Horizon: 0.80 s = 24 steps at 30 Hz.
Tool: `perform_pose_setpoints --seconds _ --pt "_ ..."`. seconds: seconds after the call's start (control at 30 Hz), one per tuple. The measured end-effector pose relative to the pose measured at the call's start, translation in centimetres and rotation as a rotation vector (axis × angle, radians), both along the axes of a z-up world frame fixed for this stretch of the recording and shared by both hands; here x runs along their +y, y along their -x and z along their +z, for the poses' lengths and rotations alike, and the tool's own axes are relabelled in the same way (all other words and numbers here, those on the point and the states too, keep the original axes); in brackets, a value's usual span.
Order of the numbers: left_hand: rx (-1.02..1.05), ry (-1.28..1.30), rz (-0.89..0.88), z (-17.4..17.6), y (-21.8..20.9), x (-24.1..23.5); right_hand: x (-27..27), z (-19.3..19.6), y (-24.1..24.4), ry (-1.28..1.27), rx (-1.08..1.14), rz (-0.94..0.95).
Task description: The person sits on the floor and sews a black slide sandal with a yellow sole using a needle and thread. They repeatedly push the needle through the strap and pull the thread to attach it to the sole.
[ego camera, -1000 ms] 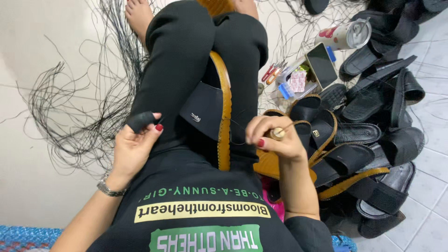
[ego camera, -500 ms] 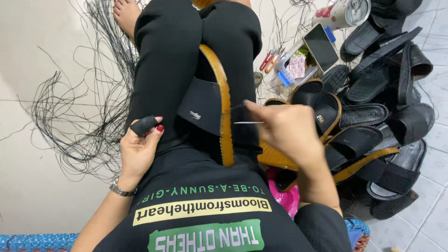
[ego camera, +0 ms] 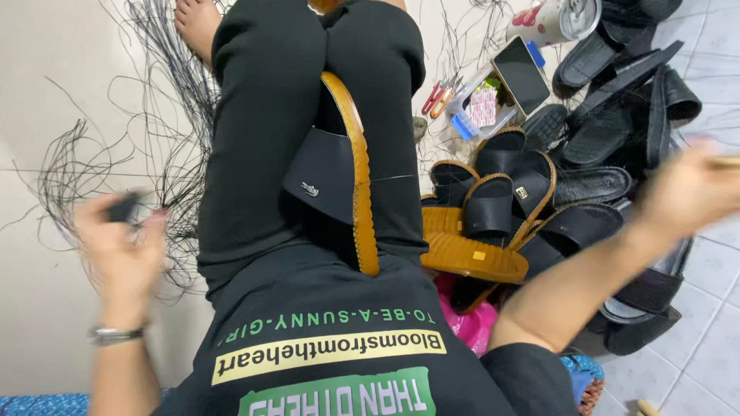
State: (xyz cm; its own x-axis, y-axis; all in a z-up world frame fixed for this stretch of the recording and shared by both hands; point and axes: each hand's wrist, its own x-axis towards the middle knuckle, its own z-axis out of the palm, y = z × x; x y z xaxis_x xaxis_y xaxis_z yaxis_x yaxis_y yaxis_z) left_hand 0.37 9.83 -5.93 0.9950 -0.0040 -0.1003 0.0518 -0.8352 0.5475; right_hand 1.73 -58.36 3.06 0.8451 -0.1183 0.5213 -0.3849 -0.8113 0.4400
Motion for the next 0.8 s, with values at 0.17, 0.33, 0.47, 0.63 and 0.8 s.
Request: perform_pose_setpoints --seconds 0.17,0.33,0.47,0.63,0.8 --pt "0.014 0.461 -0.477 4.9 -0.2 -9.8 22.1 -2.0 -0.9 -1.239 0.329 0.774" --pt "0.838 0.851 -0.233 7.5 0.1 -9.2 25.3 -1.3 -1.2 -1.787 0.524 0.954" --pt "0.707 1.424 -0.413 2.4 1.9 -10.6 25.2 -3.2 -1.2 -2.399 0.623 0.985" --pt "-0.025 0.58 -0.255 4.6 -0.5 -11.8 24.5 -7.4 -0.8 -2.16 0.344 0.527" --pt "-0.061 0.359 -0.406 0.4 3.6 -10.4 26.5 -5.8 -2.0 -2.218 0.25 0.586"
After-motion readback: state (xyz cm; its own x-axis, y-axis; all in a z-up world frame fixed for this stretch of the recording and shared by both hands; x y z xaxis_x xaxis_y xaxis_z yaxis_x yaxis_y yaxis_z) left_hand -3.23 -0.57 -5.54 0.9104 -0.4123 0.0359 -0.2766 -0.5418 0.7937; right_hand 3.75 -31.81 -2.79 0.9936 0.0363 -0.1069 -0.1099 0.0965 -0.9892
